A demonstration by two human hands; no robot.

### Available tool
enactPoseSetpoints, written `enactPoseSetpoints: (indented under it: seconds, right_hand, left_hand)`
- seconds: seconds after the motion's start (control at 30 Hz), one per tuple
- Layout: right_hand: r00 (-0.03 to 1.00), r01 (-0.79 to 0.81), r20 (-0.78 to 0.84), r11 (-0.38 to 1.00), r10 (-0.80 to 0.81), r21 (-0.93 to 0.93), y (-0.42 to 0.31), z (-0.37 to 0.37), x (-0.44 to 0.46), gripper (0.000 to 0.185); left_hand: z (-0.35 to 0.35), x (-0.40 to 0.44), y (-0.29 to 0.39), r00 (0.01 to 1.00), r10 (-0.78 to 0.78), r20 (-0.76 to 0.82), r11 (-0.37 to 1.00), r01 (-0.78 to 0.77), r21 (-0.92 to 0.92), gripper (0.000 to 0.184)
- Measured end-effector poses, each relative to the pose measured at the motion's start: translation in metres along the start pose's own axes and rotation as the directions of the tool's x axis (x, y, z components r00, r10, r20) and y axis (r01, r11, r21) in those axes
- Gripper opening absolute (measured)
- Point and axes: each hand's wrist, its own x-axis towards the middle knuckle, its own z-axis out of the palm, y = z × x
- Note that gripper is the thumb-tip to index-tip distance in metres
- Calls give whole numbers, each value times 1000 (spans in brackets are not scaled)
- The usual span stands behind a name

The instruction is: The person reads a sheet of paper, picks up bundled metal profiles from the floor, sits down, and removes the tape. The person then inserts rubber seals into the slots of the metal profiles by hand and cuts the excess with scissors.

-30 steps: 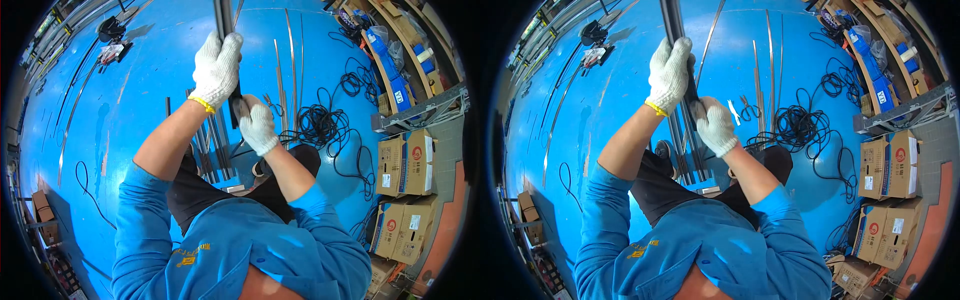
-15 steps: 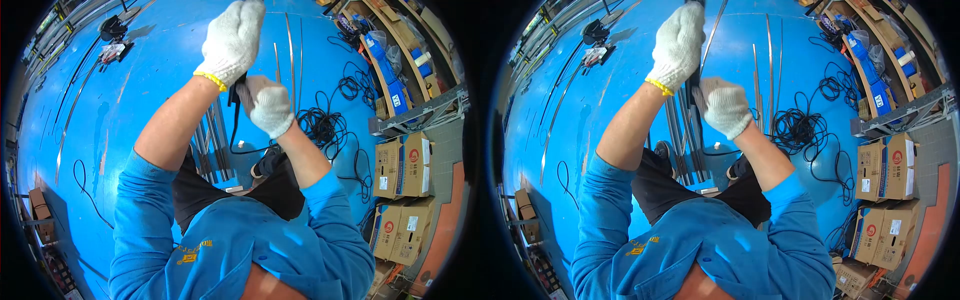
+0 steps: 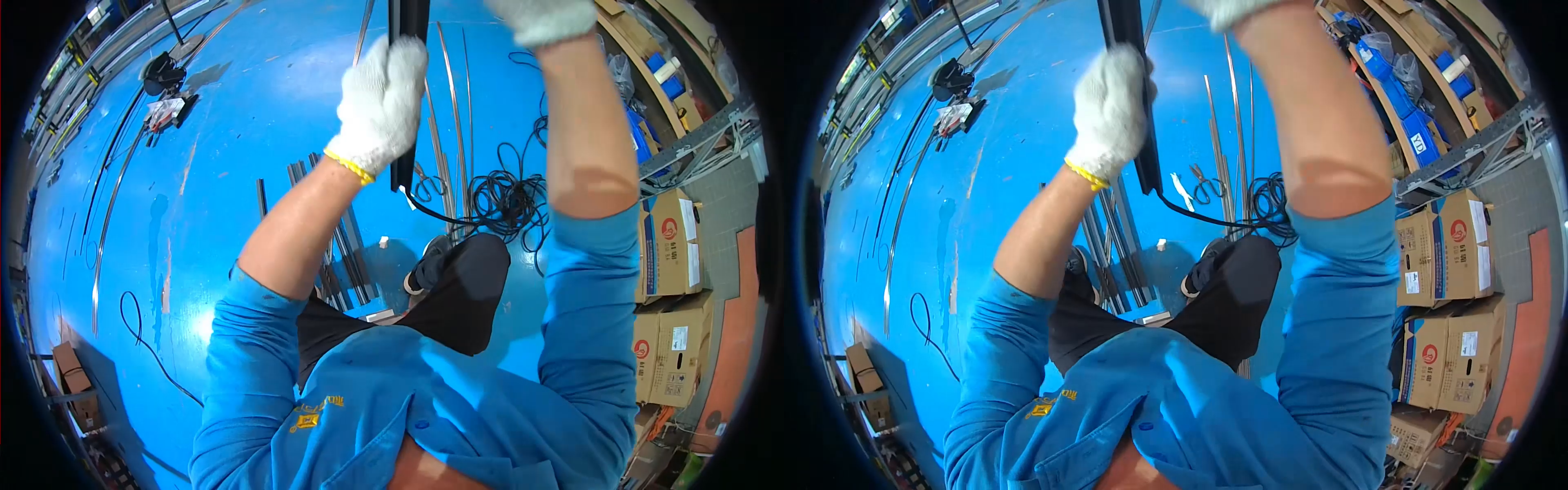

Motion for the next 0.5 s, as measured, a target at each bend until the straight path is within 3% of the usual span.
enactPoseSetpoints:
  seconds: [0.07,0.13,0.17,0.2,0.27,0.3,0.4,0.5]
  right_hand:
    - [995,74,-54,990,-80,-117,11,-3,19,28]
    - [976,156,-128,976,-176,-154,33,4,38,18]
    - [969,181,-139,970,-204,-160,41,2,49,17]
    - [952,213,-178,957,-249,-197,45,-3,61,17]
    - [994,63,-87,995,-70,-82,46,-7,65,21]
    - [999,-26,-25,999,25,-23,48,-7,68,23]
    - [998,-37,-49,997,34,-63,61,-4,84,24]
    - [996,-85,-33,991,82,-106,67,-12,87,25]
  left_hand:
    - [-6,-17,19,958,156,240,880,-245,408,30]
    - [14,-17,13,971,52,234,926,-135,353,22]
    - [18,-20,24,954,-215,210,976,215,26,15]
    - [23,-23,35,867,-467,171,805,498,-324,28]
    - [32,-25,38,826,-518,223,766,564,-308,46]
    - [39,-27,35,835,-507,214,774,550,-313,46]
    - [48,-42,21,842,-473,260,743,540,-395,43]
    - [49,-59,26,851,-446,276,778,521,-351,41]
